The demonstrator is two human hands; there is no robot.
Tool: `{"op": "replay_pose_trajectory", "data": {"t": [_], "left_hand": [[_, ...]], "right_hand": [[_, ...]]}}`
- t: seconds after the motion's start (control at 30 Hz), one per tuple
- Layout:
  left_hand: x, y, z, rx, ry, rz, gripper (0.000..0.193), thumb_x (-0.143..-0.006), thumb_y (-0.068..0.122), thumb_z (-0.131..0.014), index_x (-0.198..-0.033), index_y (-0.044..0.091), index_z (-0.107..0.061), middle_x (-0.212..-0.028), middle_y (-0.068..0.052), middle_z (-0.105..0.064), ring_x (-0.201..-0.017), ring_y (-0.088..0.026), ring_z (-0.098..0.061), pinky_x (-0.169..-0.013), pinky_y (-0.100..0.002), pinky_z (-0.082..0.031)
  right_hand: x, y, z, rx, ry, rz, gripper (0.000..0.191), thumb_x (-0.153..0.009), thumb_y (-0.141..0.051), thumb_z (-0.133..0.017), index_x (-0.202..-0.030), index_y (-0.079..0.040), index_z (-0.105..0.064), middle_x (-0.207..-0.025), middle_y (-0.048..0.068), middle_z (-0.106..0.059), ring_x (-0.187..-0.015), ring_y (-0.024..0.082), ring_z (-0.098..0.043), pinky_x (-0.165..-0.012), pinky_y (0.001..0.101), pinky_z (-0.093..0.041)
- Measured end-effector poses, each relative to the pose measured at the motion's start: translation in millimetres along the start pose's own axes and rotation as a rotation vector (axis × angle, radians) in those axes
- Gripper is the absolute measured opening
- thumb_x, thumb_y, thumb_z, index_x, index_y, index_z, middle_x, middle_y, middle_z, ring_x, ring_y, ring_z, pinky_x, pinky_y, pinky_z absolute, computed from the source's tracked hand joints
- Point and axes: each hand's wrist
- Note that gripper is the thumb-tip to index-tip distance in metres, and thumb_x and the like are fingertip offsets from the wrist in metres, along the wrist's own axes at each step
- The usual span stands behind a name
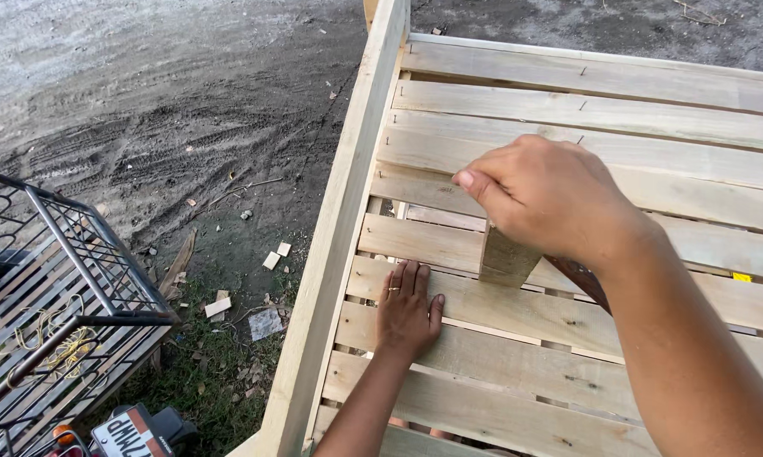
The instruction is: The person assembles a slatted wooden furniture frame outdoors, holding a claw hammer and positioning small wood blocks and slats across the frame. They press slats into place, align a wood block over the slats, and hammer nails to fasten the pieces, working around the structure.
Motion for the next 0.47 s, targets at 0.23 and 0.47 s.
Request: {"op": "replay_pose_trajectory", "data": {"t": [0.23, 0.47], "left_hand": [[-3.0, -0.1, 0.2, 0.005, -0.047, 0.035, 0.062, -0.095, 0.041, -0.050, -0.144, 0.003, -0.042, -0.150, -0.017, -0.041, -0.144, -0.034, -0.032, -0.120, -0.049, -0.021], [-0.1, -2.1, 1.0, 0.032, -0.027, 0.019, 0.062, -0.098, 0.041, -0.050, -0.147, 0.004, -0.040, -0.151, -0.016, -0.038, -0.148, -0.033, -0.030, -0.124, -0.048, -0.019]], "right_hand": [[-12.3, -2.1, -28.4, 0.308, -0.195, -0.115, 0.039, -0.105, -0.047, -0.049, -0.098, -0.028, -0.082, -0.092, 0.010, -0.076, -0.084, 0.031, -0.072, -0.084, 0.0451, -0.057], [24.5, 60.5, -22.5, -0.177, 0.474, -0.021, 0.030, -0.108, -0.032, -0.054, -0.121, -0.016, -0.076, -0.113, 0.010, -0.077, -0.101, 0.027, -0.074, -0.089, 0.0447, -0.057]]}}
Point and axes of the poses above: each hand's wrist, its own x-axis away from the middle knuckle, its own z-axis out of the back of the hand, y = z × x
